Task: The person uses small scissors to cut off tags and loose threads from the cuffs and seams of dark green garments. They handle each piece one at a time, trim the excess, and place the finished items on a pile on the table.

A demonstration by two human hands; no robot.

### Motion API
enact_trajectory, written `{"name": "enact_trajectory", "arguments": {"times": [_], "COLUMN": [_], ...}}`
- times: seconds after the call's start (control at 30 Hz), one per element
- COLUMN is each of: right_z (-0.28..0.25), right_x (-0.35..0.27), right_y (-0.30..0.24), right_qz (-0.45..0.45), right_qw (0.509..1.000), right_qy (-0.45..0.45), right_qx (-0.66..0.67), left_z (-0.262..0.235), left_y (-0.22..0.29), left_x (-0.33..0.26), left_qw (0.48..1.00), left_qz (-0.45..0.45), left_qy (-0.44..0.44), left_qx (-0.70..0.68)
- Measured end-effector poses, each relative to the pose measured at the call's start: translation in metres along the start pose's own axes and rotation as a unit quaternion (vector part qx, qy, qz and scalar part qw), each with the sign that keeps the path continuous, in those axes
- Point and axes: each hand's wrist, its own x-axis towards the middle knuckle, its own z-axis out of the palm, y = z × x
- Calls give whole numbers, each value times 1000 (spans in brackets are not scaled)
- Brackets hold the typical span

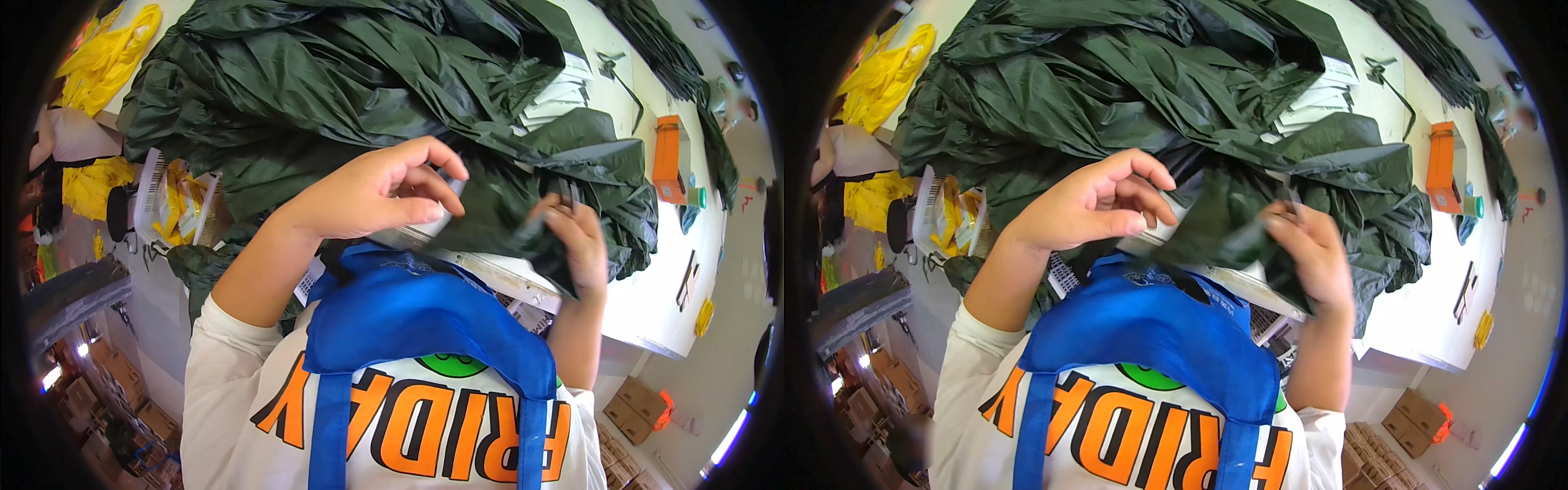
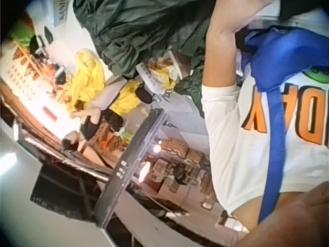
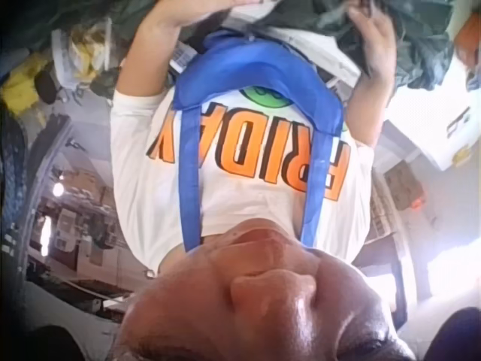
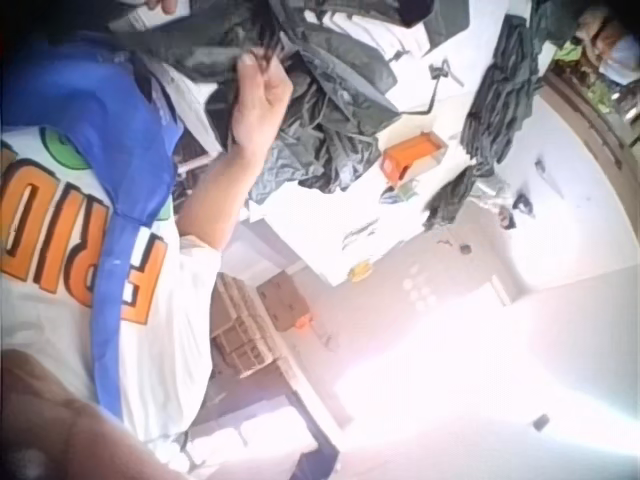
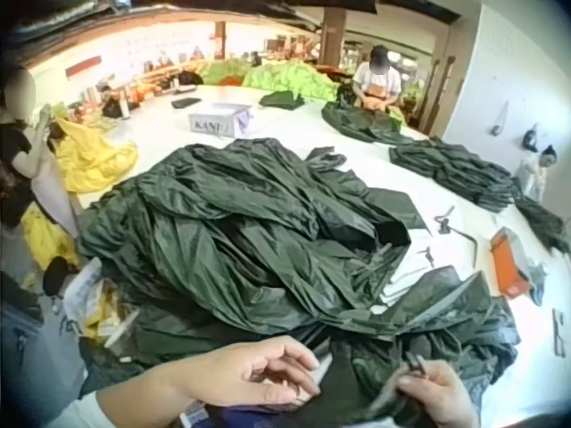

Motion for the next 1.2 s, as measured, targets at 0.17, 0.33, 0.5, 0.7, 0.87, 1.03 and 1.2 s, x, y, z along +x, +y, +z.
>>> {"name": "enact_trajectory", "arguments": {"times": [0.17, 0.33, 0.5, 0.7, 0.87, 1.03, 1.2], "right_z": [-88, -143, -71, 5, 49, 89, 115], "right_x": [-38, -72, -30, 7, 40, 72, 82], "right_y": [5, 52, 46, 39, 20, 0, 31], "right_qz": [57, 119, 22, -24, -242, -137, -99], "right_qw": [970, 736, 905, 937, 922, 982, 947], "right_qy": [49, 114, 177, 61, 28, -2, -77], "right_qx": [-231, -656, -386, -344, -302, -129, -296], "left_z": [-34, -87, -105, -141, -59, 12, 23], "left_y": [-48, -52, -74, -62, -57, -93, -129], "left_x": [-22, -33, -29, -42, -23, -16, -5], "left_qw": [961, 675, 746, 795, 793, 857, 863], "left_qz": [36, 115, 99, 123, 174, 75, 33], "left_qy": [214, 599, 657, 592, 512, 173, -49], "left_qx": [173, 415, -46, -59, 279, 479, 502]}}
